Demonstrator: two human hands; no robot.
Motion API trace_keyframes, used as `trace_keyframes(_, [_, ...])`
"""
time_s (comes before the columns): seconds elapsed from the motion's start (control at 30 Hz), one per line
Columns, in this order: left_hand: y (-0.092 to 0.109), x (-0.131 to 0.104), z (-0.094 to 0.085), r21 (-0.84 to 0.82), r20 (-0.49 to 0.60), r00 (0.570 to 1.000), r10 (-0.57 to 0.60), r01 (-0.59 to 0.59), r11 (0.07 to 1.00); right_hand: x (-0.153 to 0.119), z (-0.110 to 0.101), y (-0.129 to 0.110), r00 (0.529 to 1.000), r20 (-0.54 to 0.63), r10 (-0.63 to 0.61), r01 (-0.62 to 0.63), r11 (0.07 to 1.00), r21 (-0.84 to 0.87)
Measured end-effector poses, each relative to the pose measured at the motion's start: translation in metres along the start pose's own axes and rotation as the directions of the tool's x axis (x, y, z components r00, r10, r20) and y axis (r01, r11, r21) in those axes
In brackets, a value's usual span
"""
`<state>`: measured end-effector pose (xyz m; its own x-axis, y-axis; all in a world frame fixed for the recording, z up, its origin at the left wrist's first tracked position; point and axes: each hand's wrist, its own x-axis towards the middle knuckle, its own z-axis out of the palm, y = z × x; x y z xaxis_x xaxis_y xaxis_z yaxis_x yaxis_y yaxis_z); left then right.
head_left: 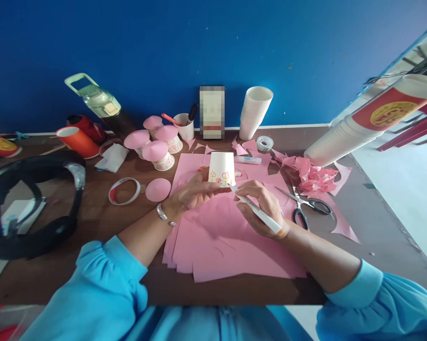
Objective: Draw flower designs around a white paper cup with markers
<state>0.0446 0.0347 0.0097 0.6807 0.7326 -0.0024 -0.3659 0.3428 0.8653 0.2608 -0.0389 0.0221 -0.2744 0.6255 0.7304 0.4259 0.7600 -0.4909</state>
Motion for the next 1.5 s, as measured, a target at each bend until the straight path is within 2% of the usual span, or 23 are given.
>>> trace_keyframes(0.13, [-0.001, 0.001, -0.002, 0.033, 0.023, 1.000, -0.013, 0.012, 0.999, 0.000, -0.001, 0.000, 1.000, 0.000, -0.005, 0.005, 1.000, 0.026])
trace_keyframes(0.67, [-0.003, 0.002, -0.007, -0.011, -0.060, 0.998, 0.013, -0.013, 1.000, -0.001, 0.001, 0.002, 1.000, -0.010, -0.012, 0.012, 0.999, 0.046])
trace_keyframes(0.87, [-0.005, 0.000, -0.013, 0.049, -0.051, 0.998, -0.044, 0.047, 0.998, 0.000, 0.001, 0.001, 1.000, 0.003, -0.007, 0.007, 0.999, 0.034])
trace_keyframes(1.13, [-0.001, 0.004, -0.004, 0.055, -0.021, 0.999, -0.034, 0.035, 0.998, 0.000, 0.000, 0.002, 1.000, 0.000, -0.017, 0.017, 1.000, 0.023])
trace_keyframes(1.5, [-0.007, 0.001, -0.008, -0.067, -0.030, 0.999, 0.033, -0.035, 0.997, 0.000, 0.000, 0.002, 1.000, -0.008, -0.012, 0.012, 1.000, 0.017])
